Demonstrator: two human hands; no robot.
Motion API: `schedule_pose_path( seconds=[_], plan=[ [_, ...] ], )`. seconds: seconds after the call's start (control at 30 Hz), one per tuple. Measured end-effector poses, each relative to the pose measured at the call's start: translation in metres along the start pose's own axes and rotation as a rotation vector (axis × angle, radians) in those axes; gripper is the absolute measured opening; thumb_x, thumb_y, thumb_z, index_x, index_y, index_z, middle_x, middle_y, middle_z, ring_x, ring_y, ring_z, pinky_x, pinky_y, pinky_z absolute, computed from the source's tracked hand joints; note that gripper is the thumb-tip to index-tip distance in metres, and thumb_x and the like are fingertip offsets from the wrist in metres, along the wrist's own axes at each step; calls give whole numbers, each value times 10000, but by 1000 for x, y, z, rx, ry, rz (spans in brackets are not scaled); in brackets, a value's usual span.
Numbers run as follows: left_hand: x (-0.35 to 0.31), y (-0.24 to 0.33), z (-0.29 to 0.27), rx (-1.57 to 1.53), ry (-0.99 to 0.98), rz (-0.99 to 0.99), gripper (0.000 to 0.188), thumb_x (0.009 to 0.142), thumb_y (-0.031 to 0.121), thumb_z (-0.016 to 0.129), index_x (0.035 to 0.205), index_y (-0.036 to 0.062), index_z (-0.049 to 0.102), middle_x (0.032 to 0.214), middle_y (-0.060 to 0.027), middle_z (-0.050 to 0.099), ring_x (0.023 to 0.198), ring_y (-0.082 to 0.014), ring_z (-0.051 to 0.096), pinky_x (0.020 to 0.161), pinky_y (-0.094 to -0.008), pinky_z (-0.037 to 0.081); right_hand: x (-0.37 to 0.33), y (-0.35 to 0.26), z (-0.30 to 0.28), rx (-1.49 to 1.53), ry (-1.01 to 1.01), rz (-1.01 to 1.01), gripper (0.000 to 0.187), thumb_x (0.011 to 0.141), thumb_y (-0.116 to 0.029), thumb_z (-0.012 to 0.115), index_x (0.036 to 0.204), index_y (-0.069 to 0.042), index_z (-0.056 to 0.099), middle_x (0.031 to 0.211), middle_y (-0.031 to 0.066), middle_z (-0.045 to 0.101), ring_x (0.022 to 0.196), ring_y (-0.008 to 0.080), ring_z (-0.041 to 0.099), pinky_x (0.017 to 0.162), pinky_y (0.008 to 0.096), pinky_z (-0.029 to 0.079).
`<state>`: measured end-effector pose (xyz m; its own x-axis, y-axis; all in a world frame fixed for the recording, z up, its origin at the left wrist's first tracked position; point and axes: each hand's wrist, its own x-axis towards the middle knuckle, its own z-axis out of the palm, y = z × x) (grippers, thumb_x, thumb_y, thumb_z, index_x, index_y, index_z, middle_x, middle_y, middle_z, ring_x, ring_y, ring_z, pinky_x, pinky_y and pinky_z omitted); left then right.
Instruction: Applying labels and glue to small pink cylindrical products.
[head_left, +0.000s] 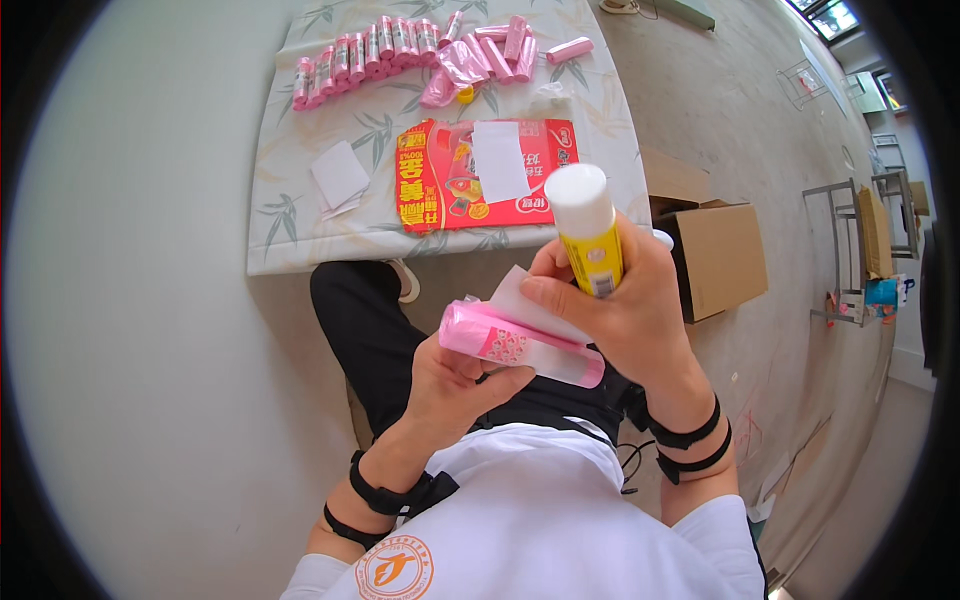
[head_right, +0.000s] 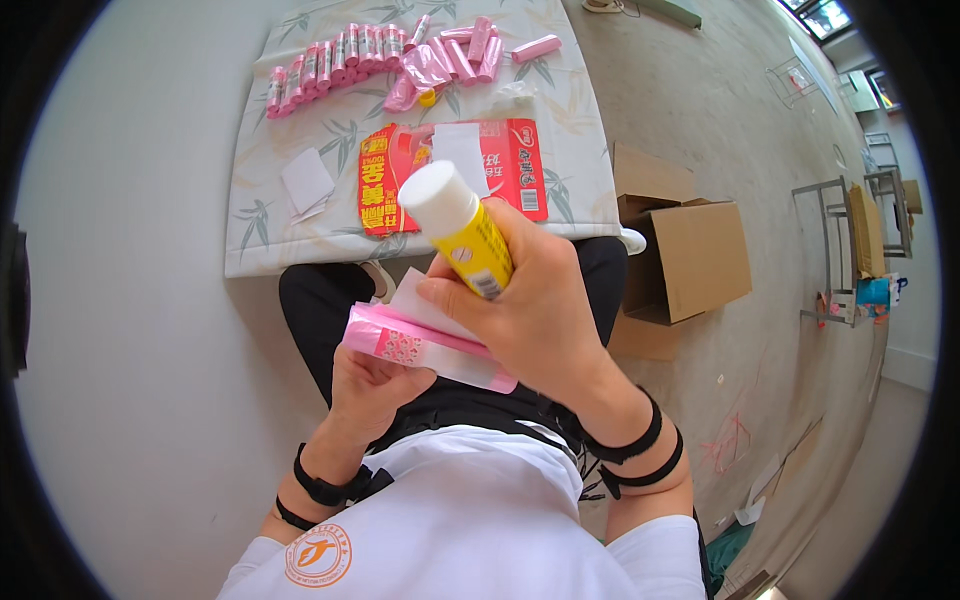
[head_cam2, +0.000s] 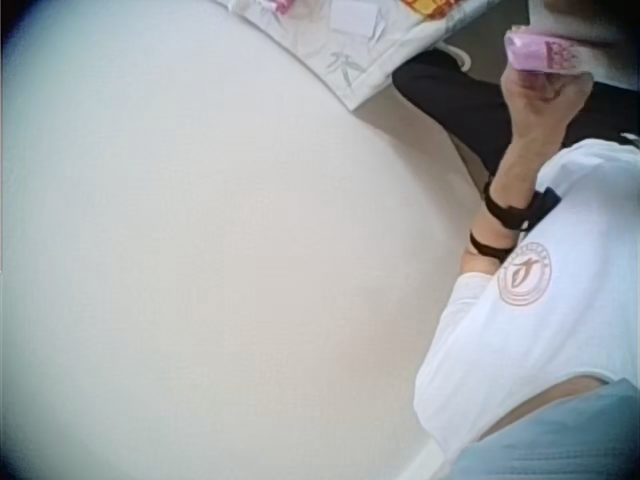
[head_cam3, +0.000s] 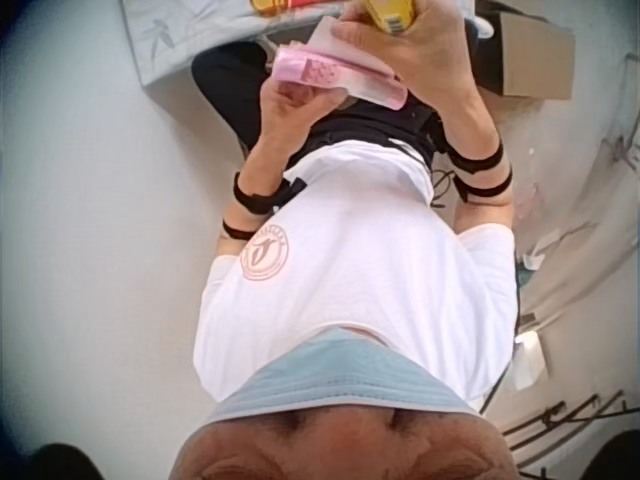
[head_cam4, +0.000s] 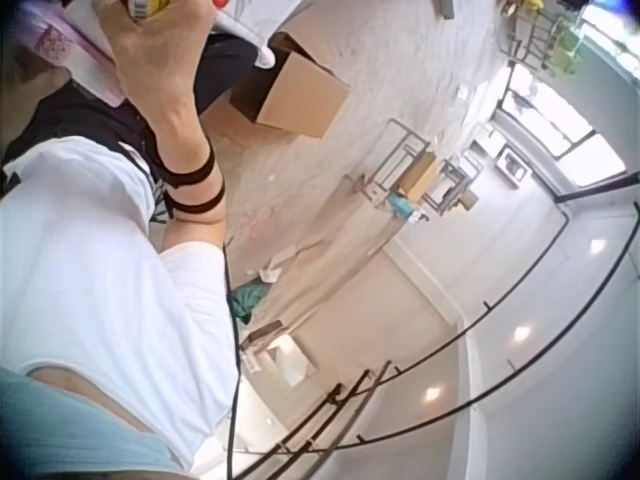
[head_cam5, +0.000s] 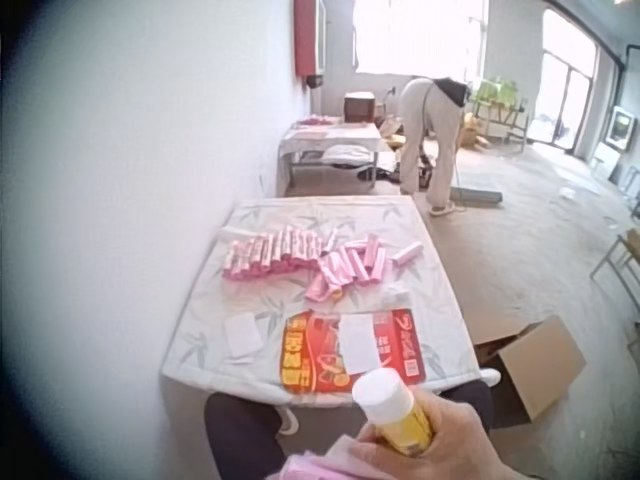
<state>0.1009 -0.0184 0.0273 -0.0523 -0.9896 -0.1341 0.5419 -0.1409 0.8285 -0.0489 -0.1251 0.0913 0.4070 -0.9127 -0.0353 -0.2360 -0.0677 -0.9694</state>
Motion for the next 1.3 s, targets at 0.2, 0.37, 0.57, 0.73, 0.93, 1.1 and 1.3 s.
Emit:
schedule_pose_path(
  seconds=[0.2,0.37,0.57,0.73,0.93,1.1,1.3],
  plan=[
    [7,5,3,-146,33,0,480,740,-21,702,1170,33,496,1143,-164,593,1054,-192,582,933,-339,443,-1,15,-19,584,116,258,315,752,-85,716,1009,5,557,1009,146,639,937,177,621,808,296,513],
    [14,0,-4,-147,-5,103,407,797,-80,626,1163,23,479,1191,-216,563,1115,-210,551,950,-341,442,-49,13,-8,669,119,395,345,701,-13,739,937,-14,487,1156,208,565,1038,254,593,833,331,522],
    [17,8,5,-119,75,60,376,818,-20,632,1159,35,486,1200,-195,565,1085,-201,566,947,-327,428,-52,13,21,618,315,371,369,667,-29,786,900,-42,500,999,119,634,808,102,589,704,226,505],
    [16,20,8,-124,182,-59,277,861,81,612,1118,38,521,1169,-183,586,1030,-187,587,915,-315,445,-54,23,32,609,310,345,351,681,-29,774,911,-44,508,973,99,640,796,94,581,699,225,499],
    [13,13,7,-77,324,-108,229,857,112,638,1052,16,566,1064,-151,637,972,-148,595,865,-285,460,-53,28,30,597,292,326,360,679,-40,778,914,-44,505,952,100,641,789,96,583,700,227,495],
    [7,3,4,29,411,-146,216,834,97,663,1011,-8,597,960,-100,650,883,-128,615,791,-260,488,-42,42,26,429,365,409,345,691,-60,767,912,-37,503,821,53,622,699,81,572,659,210,474],
    [17,1,1,37,495,-204,224,821,107,678,983,-30,608,899,-79,646,778,-117,632,652,-251,537,-33,60,20,97,361,350,315,745,-120,749,927,-21,512,735,7,554,636,53,509,596,198,441]
  ],
)
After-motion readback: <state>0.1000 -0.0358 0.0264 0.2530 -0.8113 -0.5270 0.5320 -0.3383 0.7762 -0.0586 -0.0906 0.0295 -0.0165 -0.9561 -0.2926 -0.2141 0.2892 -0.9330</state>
